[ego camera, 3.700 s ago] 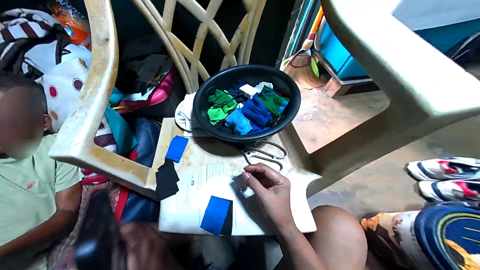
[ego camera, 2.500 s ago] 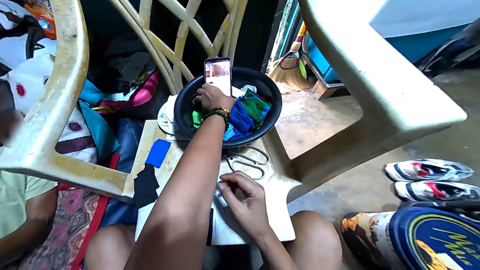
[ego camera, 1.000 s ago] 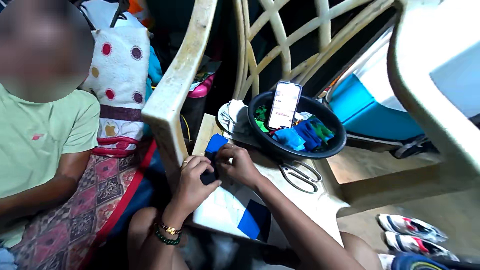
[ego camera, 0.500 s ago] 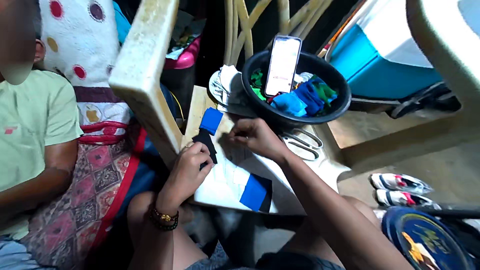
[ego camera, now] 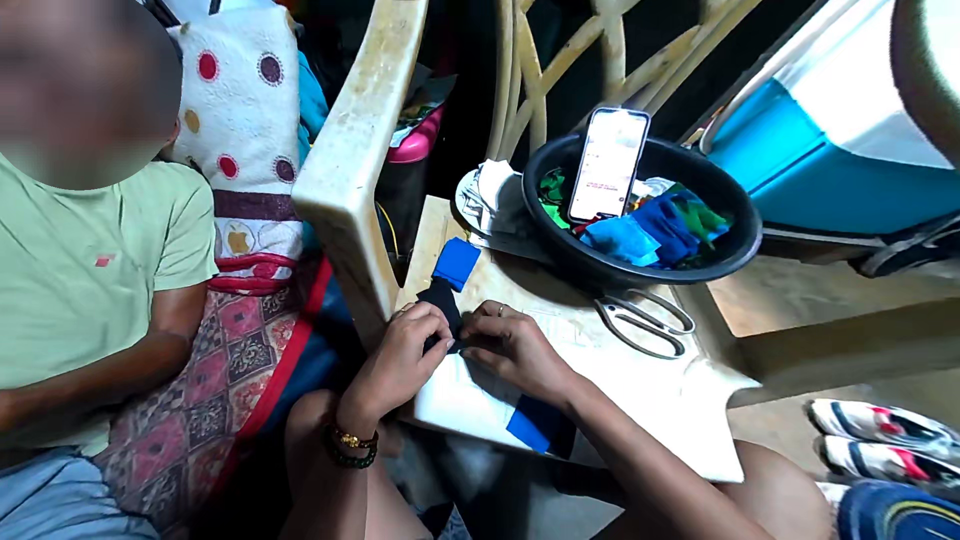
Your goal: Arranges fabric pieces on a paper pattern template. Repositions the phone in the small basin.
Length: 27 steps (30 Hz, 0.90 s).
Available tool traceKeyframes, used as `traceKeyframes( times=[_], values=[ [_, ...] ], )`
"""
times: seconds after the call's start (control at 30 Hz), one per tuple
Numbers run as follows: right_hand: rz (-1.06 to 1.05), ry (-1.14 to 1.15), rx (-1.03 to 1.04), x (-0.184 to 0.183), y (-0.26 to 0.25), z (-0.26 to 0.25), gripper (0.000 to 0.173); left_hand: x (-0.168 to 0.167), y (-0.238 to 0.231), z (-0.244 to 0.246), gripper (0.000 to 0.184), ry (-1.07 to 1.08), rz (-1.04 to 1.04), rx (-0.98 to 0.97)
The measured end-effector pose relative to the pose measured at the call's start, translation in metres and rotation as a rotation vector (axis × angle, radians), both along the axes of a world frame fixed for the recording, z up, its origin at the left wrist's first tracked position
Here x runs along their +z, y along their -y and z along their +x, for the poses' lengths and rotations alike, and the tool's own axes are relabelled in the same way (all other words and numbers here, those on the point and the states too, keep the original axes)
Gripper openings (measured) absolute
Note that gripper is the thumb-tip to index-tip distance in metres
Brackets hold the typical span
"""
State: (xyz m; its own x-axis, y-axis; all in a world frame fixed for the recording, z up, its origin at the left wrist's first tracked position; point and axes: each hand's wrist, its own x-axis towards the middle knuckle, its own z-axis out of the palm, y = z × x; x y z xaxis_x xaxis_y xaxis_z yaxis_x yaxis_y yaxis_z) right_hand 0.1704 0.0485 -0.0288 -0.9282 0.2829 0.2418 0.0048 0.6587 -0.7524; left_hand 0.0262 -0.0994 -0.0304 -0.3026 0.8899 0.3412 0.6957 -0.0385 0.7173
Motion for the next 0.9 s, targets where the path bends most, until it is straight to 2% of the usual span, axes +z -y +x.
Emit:
traceKeyframes(
  times=[0.13, 0.3, 0.63, 0.9],
  values=[
    [0.048, -0.029, 0.033, -0.003, -0.004, -0.004, 0.012, 0.0, 0.0, 0.001, 0.01, 0.043, -0.015, -0.014],
    [0.051, 0.057, 0.094, 0.004, -0.005, -0.006, 0.014, 0.002, 0.0, 0.002, 0.007, 0.037, -0.024, -0.006],
    [0.044, 0.08, 0.087, 0.003, -0.004, -0.006, 0.012, 0.0, 0.001, 0.001, 0.012, 0.027, -0.031, -0.004],
    [0.008, 0.126, 0.094, 0.018, -0.001, -0.011, 0.014, -0.003, -0.003, 0.007, 0.012, -0.005, 0.014, 0.078]
  ],
)
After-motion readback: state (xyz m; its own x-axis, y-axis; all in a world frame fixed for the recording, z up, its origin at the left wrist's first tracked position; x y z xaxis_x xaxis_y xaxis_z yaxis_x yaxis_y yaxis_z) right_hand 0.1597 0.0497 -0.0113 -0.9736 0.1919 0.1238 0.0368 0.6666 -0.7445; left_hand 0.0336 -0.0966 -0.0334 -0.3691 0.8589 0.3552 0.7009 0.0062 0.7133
